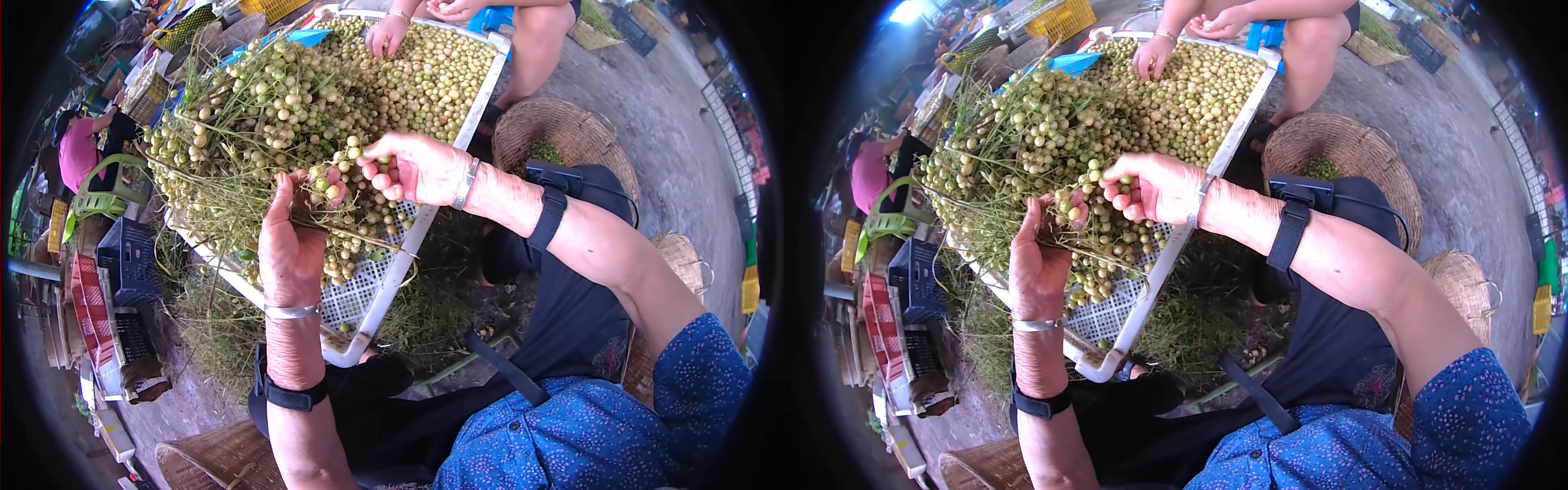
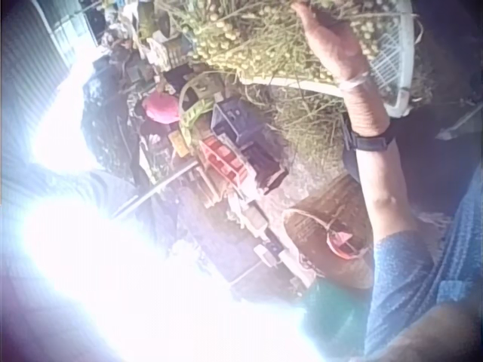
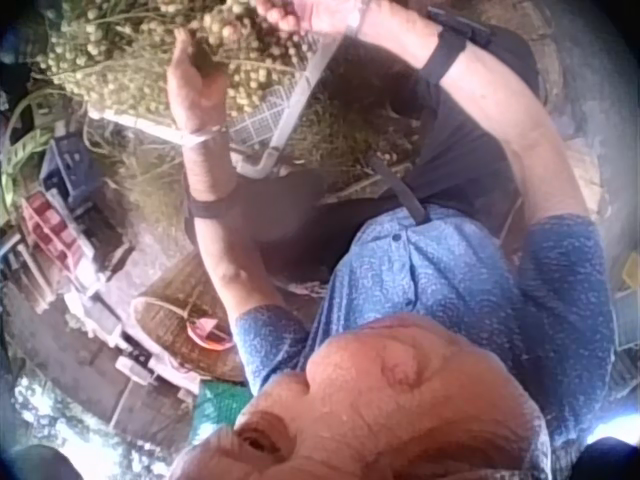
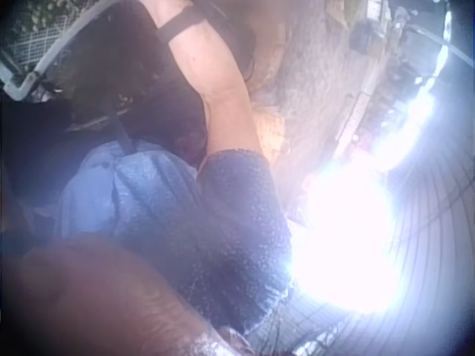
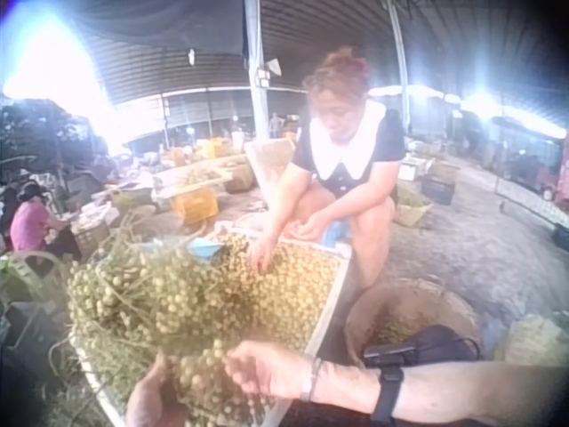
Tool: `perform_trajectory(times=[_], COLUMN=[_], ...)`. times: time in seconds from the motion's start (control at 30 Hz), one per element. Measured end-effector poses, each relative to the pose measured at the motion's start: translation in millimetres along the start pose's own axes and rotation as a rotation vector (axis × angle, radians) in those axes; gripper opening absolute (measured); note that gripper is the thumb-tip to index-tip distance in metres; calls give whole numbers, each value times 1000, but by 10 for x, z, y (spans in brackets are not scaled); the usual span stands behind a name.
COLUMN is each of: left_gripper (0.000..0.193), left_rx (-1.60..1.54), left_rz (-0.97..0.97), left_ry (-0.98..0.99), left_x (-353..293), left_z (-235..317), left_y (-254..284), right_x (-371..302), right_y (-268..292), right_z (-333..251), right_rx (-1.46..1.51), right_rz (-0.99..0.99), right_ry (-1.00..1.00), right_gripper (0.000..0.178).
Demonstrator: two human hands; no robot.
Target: Sorting small green fruits from their branches into a basket.
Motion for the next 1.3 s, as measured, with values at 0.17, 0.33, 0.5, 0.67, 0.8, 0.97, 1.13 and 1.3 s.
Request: perform_trajectory(times=[0.17,0.33,0.5,0.67,0.8,0.97,1.13,1.3], left_gripper=[24,26,29,28,22,32,37,34], left_rx=[15,-33,68,55,227,188,220,194], left_rz=[-26,-94,-135,-84,-184,-143,-125,-175], left_ry=[17,24,44,37,173,150,130,174], left_x=[40,148,82,126,149,64,32,122], left_z=[-33,-123,-252,-279,-509,-587,-476,-576], left_y=[-1,-103,-387,-250,-277,-454,-326,-437], right_x=[-28,-200,-402,-918,-1724,-1655,-852,-172], right_y=[-149,-193,-173,-59,892,1042,-376,-431], right_z=[-40,-270,-819,-1428,-1804,-1913,-1162,-635], right_rx=[220,114,-251,-30,-895,-1490,-1616,-1534], right_rz=[-163,-109,-60,-227,223,292,166,-73], right_ry=[-36,-23,16,18,306,424,492,395], right_gripper=[22,22,17,22,21,26,35,40])
Point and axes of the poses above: each hand's wrist, its own x-axis towards the middle knuckle, its own y-axis out of the back of the hand, z = x × y, the point moved 10 cm from there along x, towards the middle knuckle, and after that the axes turned 3 degrees about y, right-handed, at the moved point
